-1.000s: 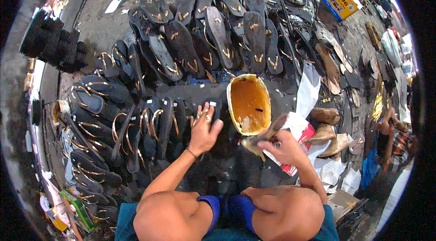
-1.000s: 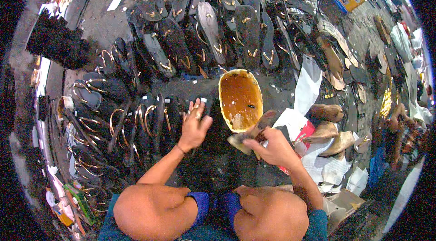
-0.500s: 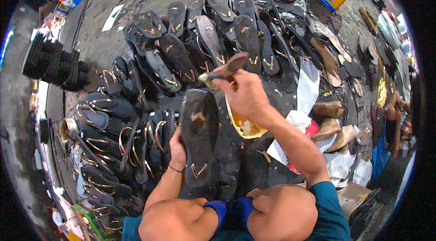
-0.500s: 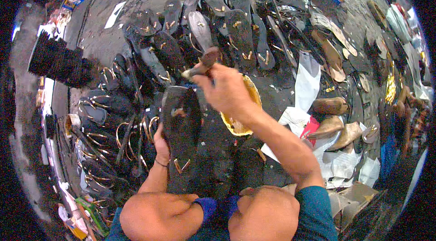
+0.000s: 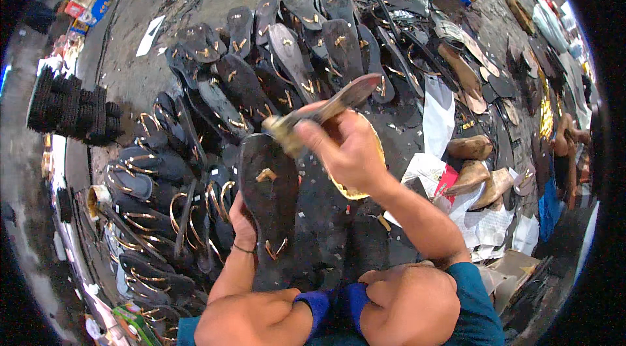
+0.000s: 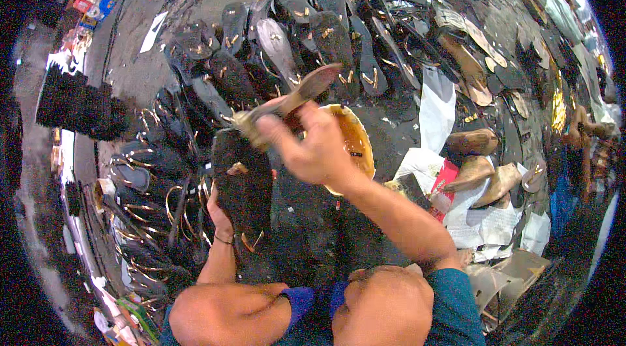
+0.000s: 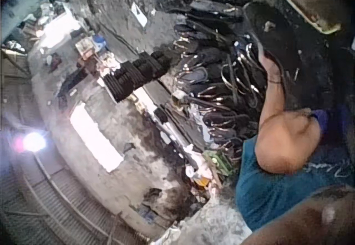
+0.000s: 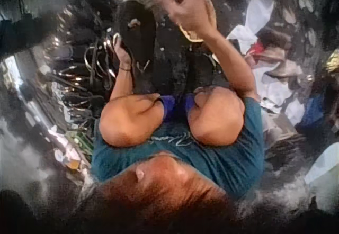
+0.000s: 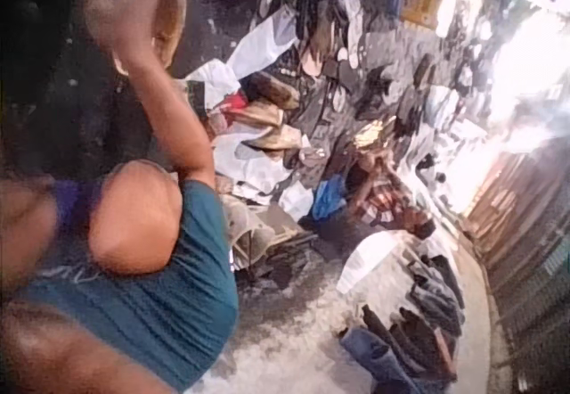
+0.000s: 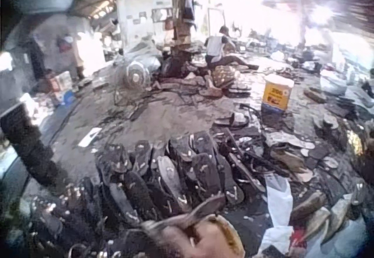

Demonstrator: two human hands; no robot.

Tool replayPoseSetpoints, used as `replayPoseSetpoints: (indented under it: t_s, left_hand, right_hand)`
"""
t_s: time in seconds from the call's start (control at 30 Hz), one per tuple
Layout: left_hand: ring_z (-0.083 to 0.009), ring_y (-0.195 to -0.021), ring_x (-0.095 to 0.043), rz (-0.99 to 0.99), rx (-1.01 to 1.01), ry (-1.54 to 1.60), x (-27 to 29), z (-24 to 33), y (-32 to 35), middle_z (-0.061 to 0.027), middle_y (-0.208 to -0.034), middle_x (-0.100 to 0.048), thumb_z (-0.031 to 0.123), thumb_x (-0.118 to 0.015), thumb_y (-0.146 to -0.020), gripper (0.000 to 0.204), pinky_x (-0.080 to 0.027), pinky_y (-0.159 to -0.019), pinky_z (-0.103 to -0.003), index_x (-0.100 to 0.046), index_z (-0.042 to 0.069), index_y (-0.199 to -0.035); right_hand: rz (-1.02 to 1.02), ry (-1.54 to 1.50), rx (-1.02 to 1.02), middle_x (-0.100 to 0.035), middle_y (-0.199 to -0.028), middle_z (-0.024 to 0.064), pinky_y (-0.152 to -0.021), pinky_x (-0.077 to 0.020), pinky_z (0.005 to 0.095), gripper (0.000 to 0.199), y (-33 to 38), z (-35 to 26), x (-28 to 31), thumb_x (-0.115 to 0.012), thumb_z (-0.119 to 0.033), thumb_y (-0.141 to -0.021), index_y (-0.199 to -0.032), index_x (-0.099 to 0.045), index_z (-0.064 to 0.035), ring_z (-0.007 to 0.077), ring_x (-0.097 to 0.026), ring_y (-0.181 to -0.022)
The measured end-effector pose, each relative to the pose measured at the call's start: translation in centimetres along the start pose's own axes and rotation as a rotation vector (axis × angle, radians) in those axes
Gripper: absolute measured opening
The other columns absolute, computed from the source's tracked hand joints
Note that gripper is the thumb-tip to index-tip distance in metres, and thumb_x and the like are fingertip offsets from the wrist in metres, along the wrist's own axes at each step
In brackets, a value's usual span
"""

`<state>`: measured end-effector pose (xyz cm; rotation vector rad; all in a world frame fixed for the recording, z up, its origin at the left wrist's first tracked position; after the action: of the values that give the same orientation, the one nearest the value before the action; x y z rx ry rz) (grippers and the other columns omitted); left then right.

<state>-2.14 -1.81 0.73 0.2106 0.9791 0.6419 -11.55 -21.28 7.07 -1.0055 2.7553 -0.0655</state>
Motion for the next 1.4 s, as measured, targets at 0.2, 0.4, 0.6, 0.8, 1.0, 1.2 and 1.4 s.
replayPoseSetpoints:
  t_s: [0.2, 0.4, 0.6, 0.8, 1.0, 1.2, 1.4]
  left_hand:
    - [-0.0312, -0.120, -0.060, 0.177, -0.141, -0.044, 8.4, 0.7, -1.3, -0.0155, -0.135, -0.060, 0.036, -0.036, -0.104, 0.051, -0.047, -0.105, -0.045, -0.053, 0.001, -0.137]
    - [-0.0393, -0.128, -0.055, 0.588, -0.300, -0.220, 17.1, 1.7, -2.2, -0.0234, -0.144, -0.052, 0.036, -0.029, -0.103, 0.062, -0.041, -0.113, -0.049, -0.041, -0.008, -0.145]
    - [-0.0313, -0.116, -0.063, 0.300, 0.297, -0.104, 12.2, -1.8, 8.5, -0.0194, -0.134, -0.060, 0.035, -0.037, -0.104, 0.054, -0.049, -0.103, -0.043, -0.048, -0.003, -0.140]
    - [-0.0251, -0.102, -0.069, 0.322, 0.294, 0.057, 9.9, -0.6, 9.6, -0.0160, -0.120, -0.069, 0.039, -0.035, -0.108, 0.053, -0.057, -0.091, -0.038, -0.057, -0.001, -0.133]
    - [-0.0240, -0.101, -0.069, 0.308, 0.087, 0.203, 9.9, -0.1, 3.7, -0.0127, -0.118, -0.069, 0.036, -0.036, -0.106, 0.048, -0.056, -0.091, -0.038, -0.060, 0.001, -0.129]
    - [-0.0242, -0.096, -0.070, 0.172, -0.005, 0.030, 1.1, 2.4, -2.1, -0.0141, -0.111, -0.071, 0.038, -0.040, -0.104, 0.046, -0.058, -0.086, -0.039, -0.062, 0.002, -0.124]
    - [-0.0240, -0.088, -0.071, -0.108, -0.109, 0.157, 2.6, 2.9, -1.5, -0.0132, -0.100, -0.072, 0.038, -0.041, -0.103, 0.043, -0.060, -0.079, -0.039, -0.063, 0.003, -0.115]
  right_hand:
    - [-0.087, 0.270, 0.170, -0.074, -0.098, 0.0109, -0.075, -0.0535, 0.0290, 0.020, 0.0, 0.5, -0.5, -0.073, -0.006, -0.089, -0.108, -0.070, -0.0028, 0.0169, -0.069, -0.088]
    - [-0.681, 0.022, -0.211, -0.073, -0.105, 0.0126, -0.090, -0.0539, 0.0396, 0.021, 11.5, 2.0, -4.3, -0.075, -0.013, -0.086, -0.106, -0.073, -0.0074, 0.0314, -0.070, -0.099]
    - [0.028, 0.892, 0.009, -0.073, -0.099, 0.0148, -0.077, -0.0558, 0.0380, 0.019, 5.4, 6.2, 7.8, -0.072, -0.017, -0.090, -0.103, -0.072, -0.0036, 0.0287, -0.071, -0.085]
    - [0.028, 1.156, -0.069, -0.071, -0.088, 0.0157, -0.070, -0.0541, 0.0350, 0.020, 7.8, 0.8, 9.4, -0.074, -0.014, -0.088, -0.105, -0.073, -0.0044, 0.0277, -0.069, -0.074]
    - [-0.315, 0.619, -0.448, -0.072, -0.096, 0.0106, -0.081, -0.0550, 0.0345, 0.020, 9.5, -3.0, 9.5, -0.069, -0.011, -0.090, -0.105, -0.070, 0.0022, 0.0170, -0.070, -0.088]
    - [-0.449, -0.016, -0.274, -0.072, -0.105, 0.0086, -0.087, -0.0544, 0.0338, 0.025, 3.3, -2.1, -3.0, -0.072, -0.012, -0.093, -0.114, -0.066, -0.0004, 0.0164, -0.068, -0.096]
    - [-0.663, 0.566, 0.468, -0.068, -0.095, 0.0079, -0.083, -0.0522, 0.0394, 0.035, 3.3, -2.1, -6.1, -0.070, -0.011, -0.078, -0.113, -0.068, -0.0110, 0.0276, -0.067, -0.094]
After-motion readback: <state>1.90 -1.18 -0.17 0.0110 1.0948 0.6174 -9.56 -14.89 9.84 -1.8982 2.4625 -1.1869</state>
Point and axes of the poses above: each hand's wrist, its own y-axis away from the middle knuckle, its own x-axis out of the back of the hand, z = x × y, the point moved 4 cm from there along -y, towards the middle knuckle
